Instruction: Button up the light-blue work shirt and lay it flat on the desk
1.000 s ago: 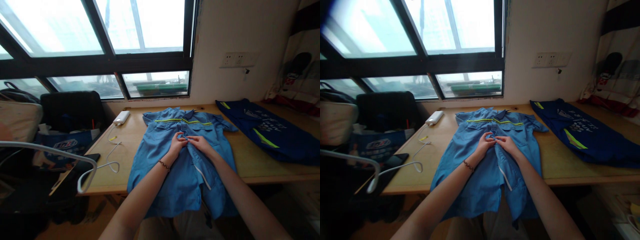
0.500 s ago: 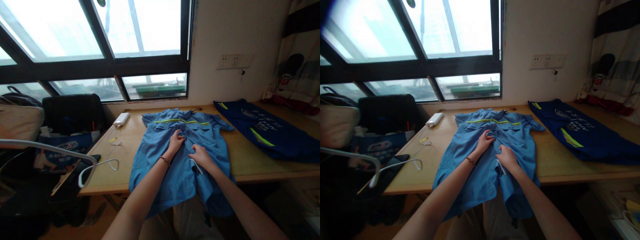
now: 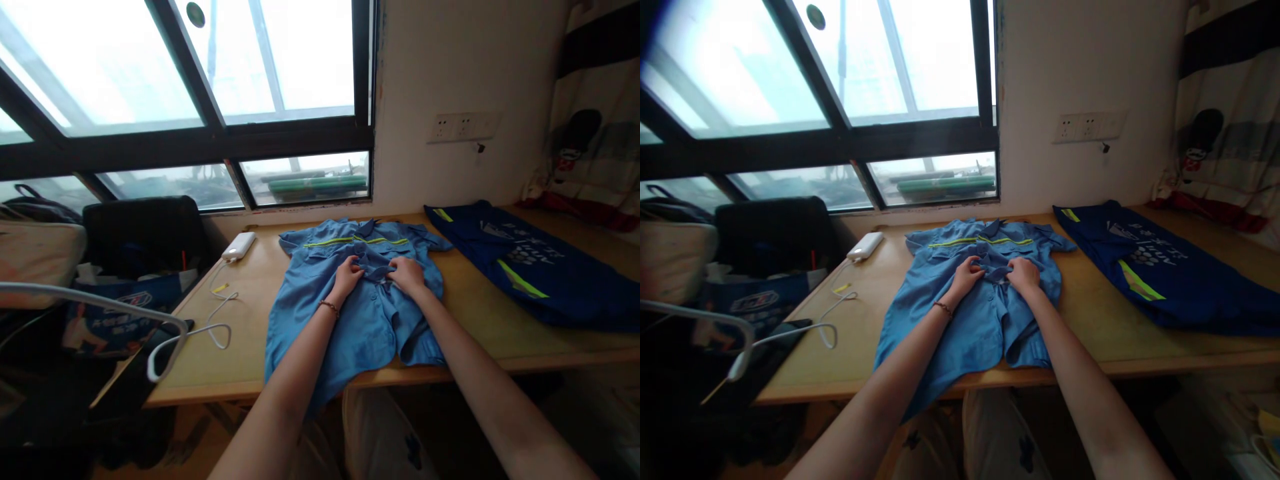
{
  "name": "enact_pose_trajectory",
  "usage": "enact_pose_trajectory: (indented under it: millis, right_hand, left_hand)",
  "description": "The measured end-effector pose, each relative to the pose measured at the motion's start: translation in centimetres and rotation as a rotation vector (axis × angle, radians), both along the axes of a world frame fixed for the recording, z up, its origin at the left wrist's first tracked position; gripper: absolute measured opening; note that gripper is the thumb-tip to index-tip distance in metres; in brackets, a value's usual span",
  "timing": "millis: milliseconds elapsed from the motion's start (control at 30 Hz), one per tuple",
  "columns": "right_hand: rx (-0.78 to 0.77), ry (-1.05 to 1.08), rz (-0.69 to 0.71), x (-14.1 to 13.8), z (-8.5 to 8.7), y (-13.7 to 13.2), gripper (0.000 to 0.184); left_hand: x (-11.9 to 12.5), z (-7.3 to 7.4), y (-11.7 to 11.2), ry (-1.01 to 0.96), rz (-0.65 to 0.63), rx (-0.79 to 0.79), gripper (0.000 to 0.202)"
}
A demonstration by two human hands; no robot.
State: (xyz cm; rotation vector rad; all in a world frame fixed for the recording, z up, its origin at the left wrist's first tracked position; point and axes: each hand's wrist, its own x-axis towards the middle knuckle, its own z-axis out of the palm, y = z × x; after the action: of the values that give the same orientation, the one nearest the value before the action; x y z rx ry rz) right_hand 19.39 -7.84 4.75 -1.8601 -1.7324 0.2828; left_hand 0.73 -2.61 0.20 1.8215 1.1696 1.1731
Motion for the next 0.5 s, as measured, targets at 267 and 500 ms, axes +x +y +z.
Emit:
enact_pose_trajectory:
  millis: [267,500]
  right_hand:
    - [-0.407,0.995,0.391,-1.3,-0.4,-2.2,0.028]
    - [-0.593,1.131,0.260,-1.4,0.4,-1.8,0.022]
  left_hand:
    - [-0.3,-0.3,3.2,0.026,-0.045,0.019,0.040]
    - [0.0,-0.2,3.2,0.107,-0.041,0.036,0.035]
